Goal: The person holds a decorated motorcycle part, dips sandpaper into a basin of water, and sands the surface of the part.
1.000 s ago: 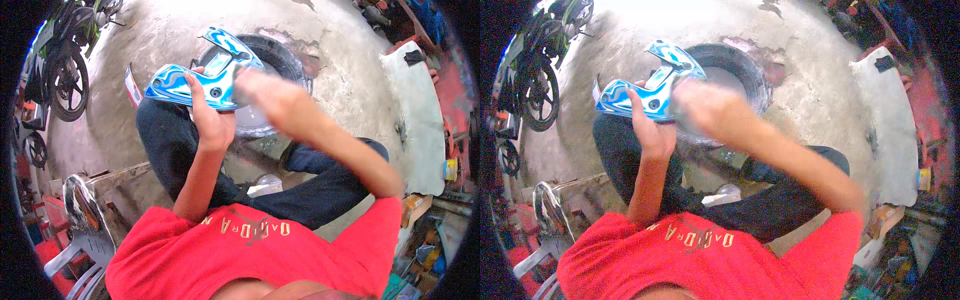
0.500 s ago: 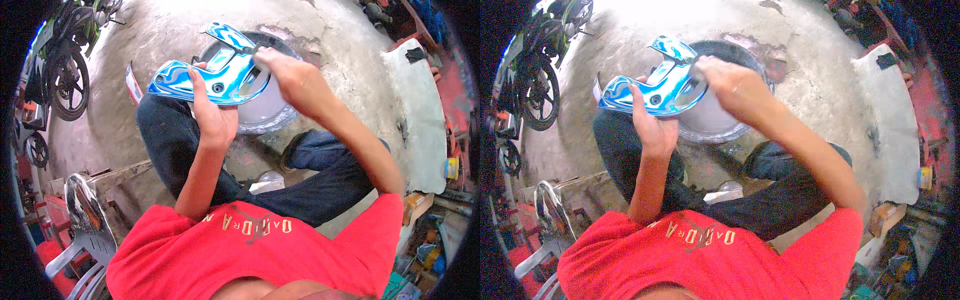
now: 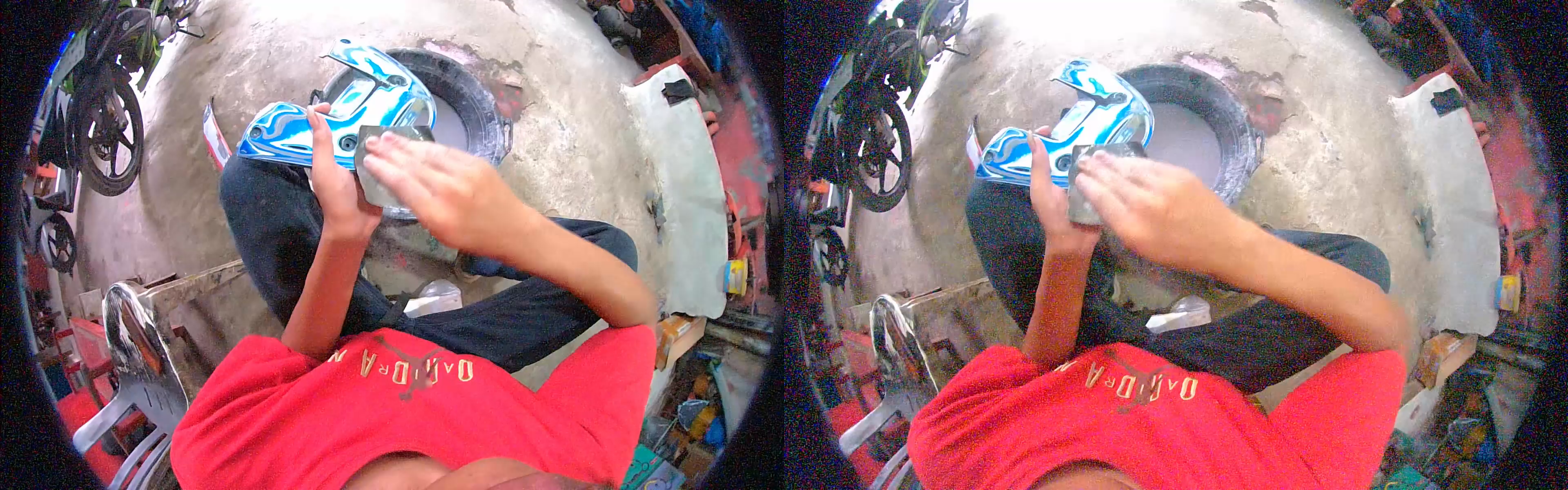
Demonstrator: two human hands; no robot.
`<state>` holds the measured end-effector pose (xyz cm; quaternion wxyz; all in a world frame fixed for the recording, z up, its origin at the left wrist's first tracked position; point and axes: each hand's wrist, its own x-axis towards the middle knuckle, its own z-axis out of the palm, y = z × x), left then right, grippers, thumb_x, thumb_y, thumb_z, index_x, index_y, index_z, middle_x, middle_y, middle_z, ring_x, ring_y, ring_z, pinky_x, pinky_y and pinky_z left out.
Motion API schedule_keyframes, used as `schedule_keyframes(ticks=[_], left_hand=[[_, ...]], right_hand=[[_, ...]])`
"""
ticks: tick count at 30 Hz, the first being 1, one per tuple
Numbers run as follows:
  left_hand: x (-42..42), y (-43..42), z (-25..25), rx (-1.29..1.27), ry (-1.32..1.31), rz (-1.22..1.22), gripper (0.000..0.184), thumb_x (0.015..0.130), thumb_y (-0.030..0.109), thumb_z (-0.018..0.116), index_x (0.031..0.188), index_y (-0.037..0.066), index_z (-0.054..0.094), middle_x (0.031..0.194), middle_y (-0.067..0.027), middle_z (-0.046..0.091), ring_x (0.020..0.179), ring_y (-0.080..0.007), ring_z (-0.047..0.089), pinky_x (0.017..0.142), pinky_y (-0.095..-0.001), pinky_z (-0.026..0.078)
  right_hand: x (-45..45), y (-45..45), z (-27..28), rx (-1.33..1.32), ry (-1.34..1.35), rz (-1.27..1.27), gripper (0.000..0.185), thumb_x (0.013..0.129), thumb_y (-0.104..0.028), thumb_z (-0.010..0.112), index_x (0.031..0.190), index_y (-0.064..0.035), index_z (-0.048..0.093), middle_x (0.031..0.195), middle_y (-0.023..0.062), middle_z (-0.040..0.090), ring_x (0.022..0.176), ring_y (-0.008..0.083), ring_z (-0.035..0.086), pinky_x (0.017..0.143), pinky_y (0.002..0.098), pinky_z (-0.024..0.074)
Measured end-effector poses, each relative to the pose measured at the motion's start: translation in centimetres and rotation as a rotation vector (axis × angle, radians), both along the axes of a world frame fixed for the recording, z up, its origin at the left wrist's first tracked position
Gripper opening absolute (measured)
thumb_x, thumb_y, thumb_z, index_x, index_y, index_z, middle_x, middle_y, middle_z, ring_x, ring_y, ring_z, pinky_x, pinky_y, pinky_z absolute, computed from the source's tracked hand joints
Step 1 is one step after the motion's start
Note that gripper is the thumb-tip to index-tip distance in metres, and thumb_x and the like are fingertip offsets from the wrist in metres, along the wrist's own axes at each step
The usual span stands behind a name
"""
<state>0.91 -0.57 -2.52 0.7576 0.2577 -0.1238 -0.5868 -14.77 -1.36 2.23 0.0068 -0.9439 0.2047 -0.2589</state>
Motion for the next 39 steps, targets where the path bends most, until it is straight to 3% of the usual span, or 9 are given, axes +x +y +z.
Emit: schedule_keyframes(ticks=[4,8,12,17,22,26,31,35,39], left_hand=[[-0.9,-0.1,0.7,-0.055,0.001,0.084,0.03,0.103,0.039,0.043,0.119,0.014,0.047,0.115,-0.0068,0.06,0.106,-0.0197,0.061,0.092,-0.0375,0.049],[-0.1,0.4,0.4,-0.009,0.01,-0.01,0.03,0.103,0.037,0.044,0.12,0.012,0.049,0.119,-0.0083,0.059,0.111,-0.0205,0.059,0.096,-0.0394,0.047],[-1.1,0.4,0.9,-0.06,0.004,0.044,0.031,0.102,0.037,0.045,0.121,0.013,0.05,0.119,-0.008,0.059,0.112,-0.0208,0.059,0.096,-0.0387,0.047],[-0.1,0.2,0.1,-0.012,0.009,-0.052,0.024,0.1,0.024,0.048,0.12,0.012,0.05,0.118,-0.0075,0.06,0.112,-0.0199,0.059,0.097,-0.0387,0.046],[-0.8,0.2,0.4,-0.078,0.008,0.045,0.027,0.097,0.02,0.05,0.123,0.012,0.048,0.122,-0.0101,0.059,0.116,-0.0231,0.056,0.102,-0.0414,0.042],[0.1,0.0,-0.5,-0.072,0.068,-0.017,0.028,0.095,0.019,0.05,0.122,0.012,0.049,0.125,-0.0117,0.058,0.119,-0.0253,0.054,0.104,-0.0428,0.04],[-0.9,0.3,1.0,-0.078,0.018,0.051,0.027,0.094,0.016,0.05,0.121,0.014,0.047,0.115,-0.0087,0.058,0.107,-0.0208,0.06,0.094,-0.038,0.048],[0.5,-0.2,-1.1,-0.045,0.093,-0.037,0.029,0.092,0.016,0.053,0.12,0.013,0.051,0.123,-0.0125,0.059,0.117,-0.0274,0.056,0.102,-0.0443,0.043],[-0.7,0.0,0.2,-0.112,0.024,0.037,0.027,0.094,0.014,0.049,0.121,0.013,0.046,0.117,-0.0109,0.059,0.11,-0.0242,0.06,0.095,-0.0407,0.048]], right_hand=[[-1.8,-4.5,-0.5,0.026,0.02,-0.236,0.04,0.085,-0.008,0.054,0.124,-0.0002,0.057,0.124,0.0184,0.061,0.118,0.0314,0.059,0.1,0.0389,0.0477],[0.7,0.7,0.7,-0.039,-0.012,0.021,0.039,0.084,-0.005,0.054,0.122,0.001,0.057,0.124,0.0187,0.061,0.117,0.0302,0.059,0.1,0.0374,0.0474],[-1.9,-4.5,0.1,0.157,0.016,-0.25,0.041,0.084,-0.006,0.052,0.124,-0.0008,0.057,0.124,0.0188,0.062,0.119,0.0312,0.058,0.101,0.0374,0.0469],[0.4,0.9,0.2,-0.032,0.001,0.093,0.044,0.083,-0.007,0.053,0.125,0.0019,0.055,0.125,0.0172,0.061,0.118,0.0312,0.059,0.101,0.0399,0.0469],[-2.2,-4.9,0.1,0.076,0.07,-0.267,0.042,0.084,-0.008,0.053,0.124,0.0018,0.056,0.124,0.0184,0.061,0.118,0.0322,0.058,0.101,0.0387,0.0467],[0.3,0.7,0.0,-0.041,-0.014,0.087,0.041,0.084,-0.007,0.054,0.124,0.0028,0.056,0.123,0.0207,0.061,0.117,0.0328,0.059,0.1,0.0401,0.0473],[-2.2,-4.6,0.5,0.223,0.076,-0.284,0.043,0.084,-0.005,0.052,0.126,0.0023,0.055,0.127,0.0206,0.059,0.12,0.0332,0.057,0.102,0.0388,0.0459],[0.1,0.6,-0.2,-0.028,0.002,0.092,0.043,0.084,-0.007,0.053,0.126,0.0031,0.055,0.128,0.0195,0.059,0.122,0.0313,0.056,0.103,0.0397,0.0454],[-1.9,-3.5,-0.1,0.104,0.071,-0.175,0.041,0.085,-0.007,0.052,0.125,0.0018,0.055,0.125,0.0203,0.06,0.119,0.0327,0.058,0.102,0.0385,0.0463]])
